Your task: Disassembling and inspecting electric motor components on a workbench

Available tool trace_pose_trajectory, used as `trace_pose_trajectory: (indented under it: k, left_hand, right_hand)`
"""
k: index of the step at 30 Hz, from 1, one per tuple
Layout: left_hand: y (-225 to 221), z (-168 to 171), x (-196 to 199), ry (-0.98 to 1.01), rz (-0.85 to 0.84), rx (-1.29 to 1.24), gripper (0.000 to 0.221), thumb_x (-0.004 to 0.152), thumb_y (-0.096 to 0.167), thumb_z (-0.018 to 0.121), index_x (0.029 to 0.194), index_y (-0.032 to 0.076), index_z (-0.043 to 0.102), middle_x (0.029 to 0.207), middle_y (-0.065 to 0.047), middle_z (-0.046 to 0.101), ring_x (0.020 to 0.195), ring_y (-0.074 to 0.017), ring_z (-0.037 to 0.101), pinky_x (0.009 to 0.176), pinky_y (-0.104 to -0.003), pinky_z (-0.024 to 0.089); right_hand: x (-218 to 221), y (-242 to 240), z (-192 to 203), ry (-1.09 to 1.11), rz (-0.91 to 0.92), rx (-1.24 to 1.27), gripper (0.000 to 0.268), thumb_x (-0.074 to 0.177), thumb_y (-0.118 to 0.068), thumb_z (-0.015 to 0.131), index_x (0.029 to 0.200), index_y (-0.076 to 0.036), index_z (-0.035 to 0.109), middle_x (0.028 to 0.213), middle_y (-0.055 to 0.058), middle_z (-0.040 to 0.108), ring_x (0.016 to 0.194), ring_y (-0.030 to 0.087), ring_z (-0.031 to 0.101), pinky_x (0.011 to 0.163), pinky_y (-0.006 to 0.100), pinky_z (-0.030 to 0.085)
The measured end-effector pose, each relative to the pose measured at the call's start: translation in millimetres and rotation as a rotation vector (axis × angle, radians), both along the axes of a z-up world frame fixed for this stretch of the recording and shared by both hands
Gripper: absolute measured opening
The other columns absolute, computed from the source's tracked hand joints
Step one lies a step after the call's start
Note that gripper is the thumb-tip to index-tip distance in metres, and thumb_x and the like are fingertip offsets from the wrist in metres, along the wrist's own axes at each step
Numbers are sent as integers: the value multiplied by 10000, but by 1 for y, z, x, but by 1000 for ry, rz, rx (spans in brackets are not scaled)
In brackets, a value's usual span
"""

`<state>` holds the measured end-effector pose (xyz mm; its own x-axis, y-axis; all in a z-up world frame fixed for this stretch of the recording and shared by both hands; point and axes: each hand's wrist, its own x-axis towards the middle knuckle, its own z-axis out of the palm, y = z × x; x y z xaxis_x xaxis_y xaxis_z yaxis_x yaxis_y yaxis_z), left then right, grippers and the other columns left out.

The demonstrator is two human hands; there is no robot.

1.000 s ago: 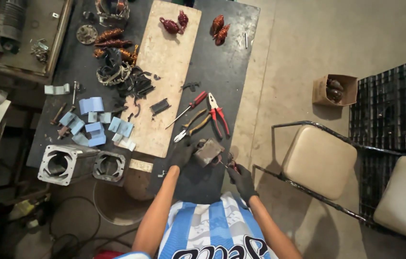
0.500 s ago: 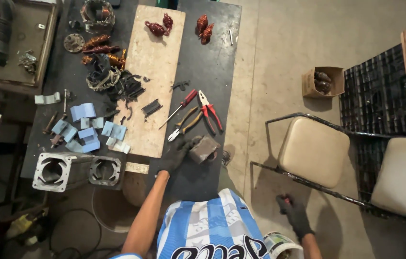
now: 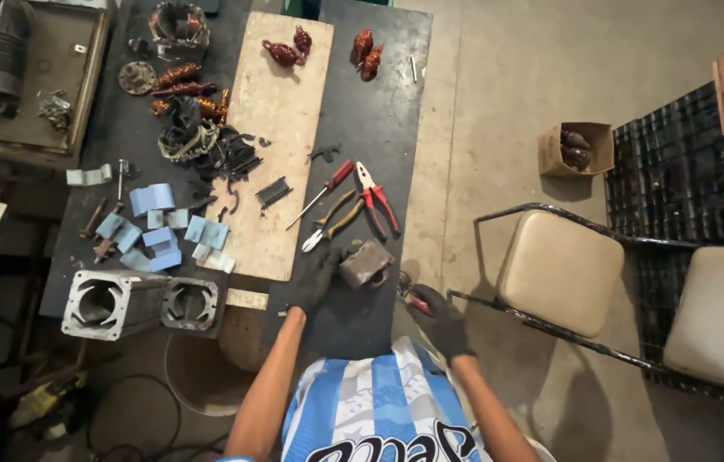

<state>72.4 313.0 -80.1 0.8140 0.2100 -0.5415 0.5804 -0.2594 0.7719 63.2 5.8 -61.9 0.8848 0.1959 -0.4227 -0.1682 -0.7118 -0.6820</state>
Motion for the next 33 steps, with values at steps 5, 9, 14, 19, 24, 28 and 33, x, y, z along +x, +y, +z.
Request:
trace_pose_trajectory:
  k: [5, 9, 14, 19, 24, 28, 33]
  left_hand:
    - [-5, 17, -15, -103, 91, -131, 539, 1096, 404, 433, 1475, 43, 558, 1496, -252, 547, 1441, -410, 439, 1251, -513, 297]
    - [-12, 38, -7, -121, 29, -105, 437, 1071, 342, 506, 1434, 127, 620, 1405, -205, 635, 1369, -360, 545, 1189, -475, 398]
    - [-8, -83, -5, 37, 0, -241, 495, 1017, 502, 635, 1388, 183, 562, 1226, -112, 704, 1186, -276, 664, 1024, -455, 529]
    - [-11, -38, -7, -15, -68, -160, 520, 1038, 567, 542, 1381, 178, 579, 1306, -123, 679, 1245, -299, 644, 1204, -584, 289]
    - [-6, -59, -13, 2, -69, -152, 573, 1004, 689, 549, 1384, 265, 602, 1246, -39, 707, 1181, -220, 677, 1233, -564, 201]
    - [5, -28, -22, -58, 22, -234, 514, 1018, 559, 580, 1359, 184, 665, 1133, -112, 718, 1068, -279, 665, 1071, -484, 428]
    - [6, 8, 0, -50, 115, -199, 521, 1001, 516, 625, 1323, 113, 694, 1226, -199, 720, 1202, -350, 663, 1112, -498, 456]
  right_hand:
    - [11, 62, -22, 185, -206, 339, 435, 869, -340, 821, 1248, -160, 707, 1112, 98, 752, 1032, 232, 705, 913, 424, 583]
    - [12, 38, -69, 386, -283, 325, 501, 812, -363, 886, 1209, -102, 730, 911, 123, 737, 658, 206, 666, 534, 304, 598]
    - [28, -1, -64, 319, -425, 519, 285, 864, -253, 824, 1000, -13, 753, 635, 89, 548, 451, 193, 559, 403, 288, 491]
    - [47, 19, -24, 299, -443, 437, 281, 799, -263, 844, 916, -25, 751, 623, 89, 527, 515, 188, 540, 455, 295, 485]
    - [37, 54, -52, 310, -473, 432, 264, 804, -251, 845, 910, -34, 740, 657, 82, 560, 564, 180, 562, 483, 292, 496]
    - [35, 72, -76, 373, -575, 545, 326, 878, -355, 805, 882, -53, 682, 680, 101, 559, 537, 191, 516, 509, 341, 458]
    - [38, 77, -77, 431, -606, 617, 242, 889, -283, 783, 855, -71, 673, 636, 88, 543, 458, 177, 480, 473, 344, 442]
